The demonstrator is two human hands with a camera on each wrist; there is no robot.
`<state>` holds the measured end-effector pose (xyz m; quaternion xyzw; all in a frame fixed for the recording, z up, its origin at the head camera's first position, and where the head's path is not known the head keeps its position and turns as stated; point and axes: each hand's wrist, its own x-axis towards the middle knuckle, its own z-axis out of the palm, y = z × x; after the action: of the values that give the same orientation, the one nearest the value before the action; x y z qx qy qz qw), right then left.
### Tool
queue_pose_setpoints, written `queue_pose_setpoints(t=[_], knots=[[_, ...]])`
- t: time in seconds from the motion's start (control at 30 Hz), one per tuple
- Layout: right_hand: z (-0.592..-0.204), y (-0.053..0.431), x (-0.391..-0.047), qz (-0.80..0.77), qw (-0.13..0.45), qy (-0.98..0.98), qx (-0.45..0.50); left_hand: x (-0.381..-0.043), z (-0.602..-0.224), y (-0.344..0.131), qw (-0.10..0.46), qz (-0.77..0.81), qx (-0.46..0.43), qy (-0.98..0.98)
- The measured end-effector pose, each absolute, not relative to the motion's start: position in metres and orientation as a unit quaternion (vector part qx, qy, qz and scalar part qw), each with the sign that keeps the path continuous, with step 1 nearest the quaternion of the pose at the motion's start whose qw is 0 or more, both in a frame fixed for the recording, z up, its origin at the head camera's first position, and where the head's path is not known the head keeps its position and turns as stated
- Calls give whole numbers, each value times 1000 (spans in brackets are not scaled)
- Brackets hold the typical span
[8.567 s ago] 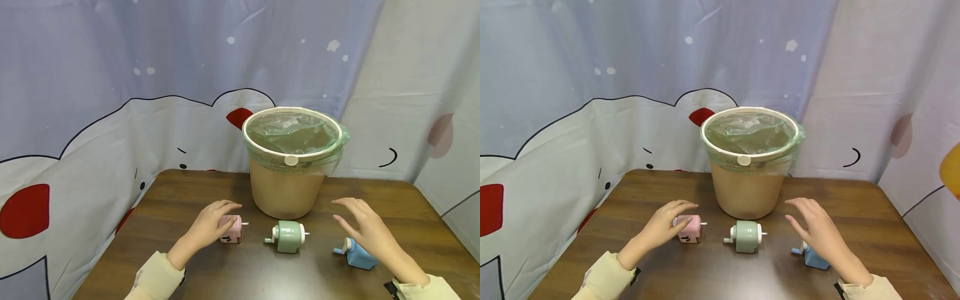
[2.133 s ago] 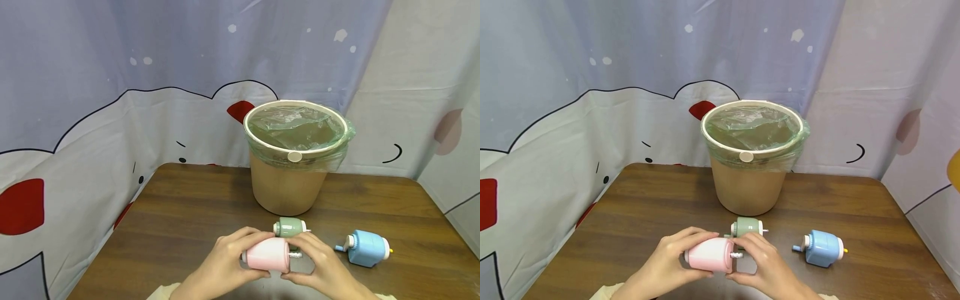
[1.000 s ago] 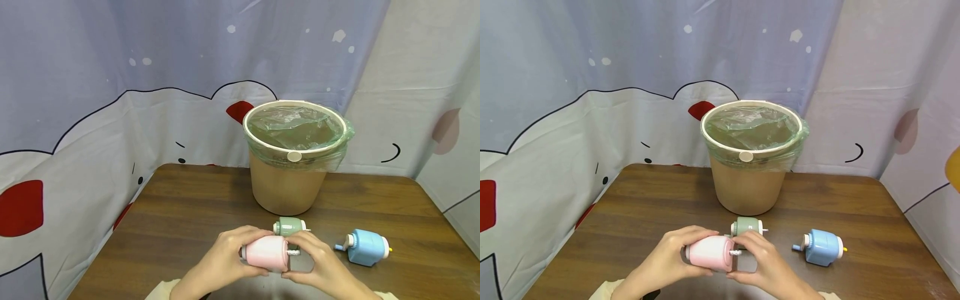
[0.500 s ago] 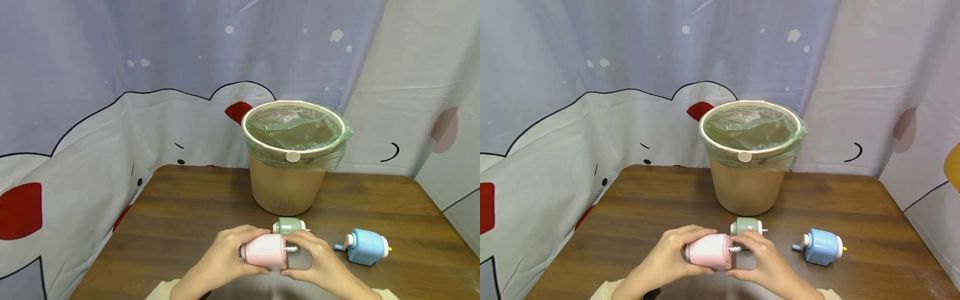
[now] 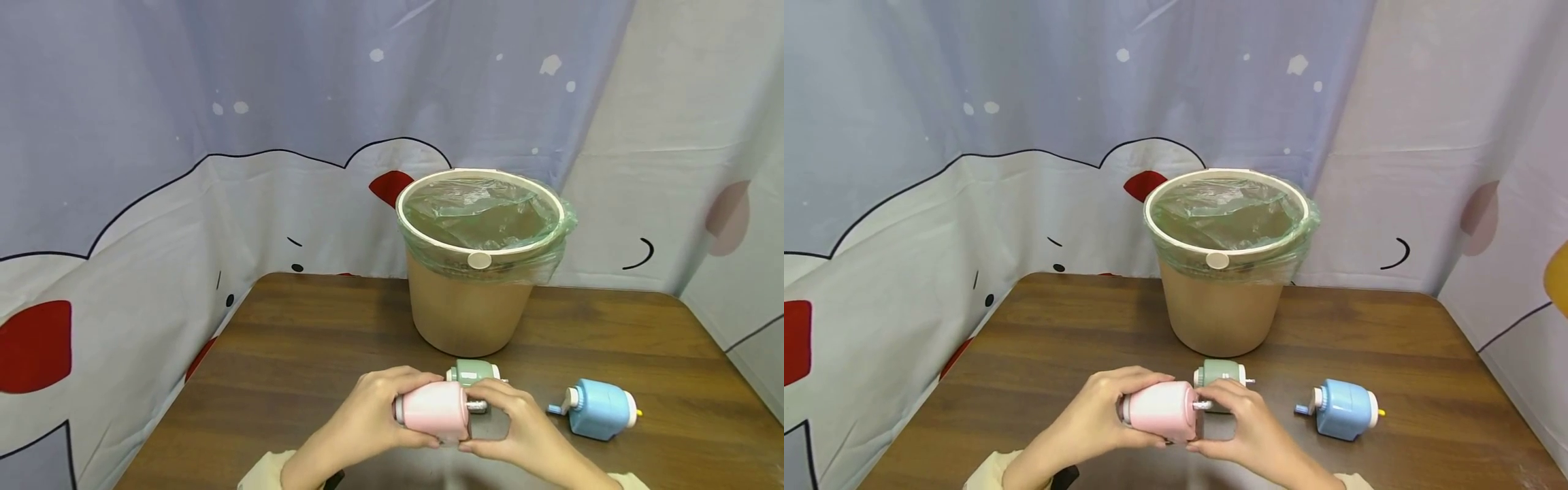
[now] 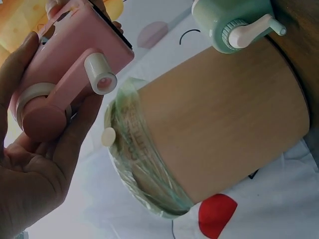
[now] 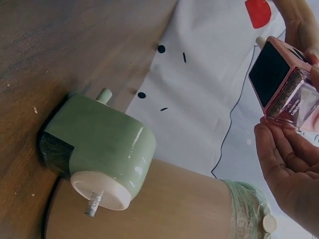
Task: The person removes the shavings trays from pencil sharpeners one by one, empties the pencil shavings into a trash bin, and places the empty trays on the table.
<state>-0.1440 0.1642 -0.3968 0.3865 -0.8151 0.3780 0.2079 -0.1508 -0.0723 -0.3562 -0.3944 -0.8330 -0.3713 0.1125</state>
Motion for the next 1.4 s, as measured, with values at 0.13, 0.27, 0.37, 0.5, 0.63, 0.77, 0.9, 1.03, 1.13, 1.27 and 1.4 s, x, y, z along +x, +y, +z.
queue_pose_setpoints(t=[0.13, 0.27, 0.37, 0.5, 0.63, 0.77, 0.9, 1.03, 1.13, 1.27, 1.4], knots=[[-398, 164, -145, 378, 197, -822, 378, -151, -358, -71, 115, -365, -373, -845], [-399, 165, -146, 382, 186, -824, 376, -151, -357, -71, 110, -358, -374, -848], [-399, 166, -146, 380, 185, -824, 378, -153, -356, -73, 99, -362, -382, -845], [-398, 166, -146, 383, 185, -822, 378, -152, -355, -73, 99, -363, -377, -846], [-397, 167, -147, 390, 185, -818, 380, -150, -355, -71, 112, -365, -365, -849], [-397, 168, -147, 388, 189, -815, 387, -148, -355, -71, 112, -368, -366, -847], [-397, 168, -146, 386, 187, -817, 385, -147, -354, -72, 108, -368, -367, -847], [-398, 167, -145, 387, 184, -819, 382, -147, -354, -72, 107, -362, -365, -851], [-399, 165, -145, 385, 182, -823, 377, -148, -354, -73, 106, -356, -361, -855], [-401, 164, -146, 380, 183, -827, 372, -150, -354, -74, 98, -354, -360, -858], [-402, 165, -147, 383, 187, -822, 379, -151, -354, -74, 94, -351, -363, -858]])
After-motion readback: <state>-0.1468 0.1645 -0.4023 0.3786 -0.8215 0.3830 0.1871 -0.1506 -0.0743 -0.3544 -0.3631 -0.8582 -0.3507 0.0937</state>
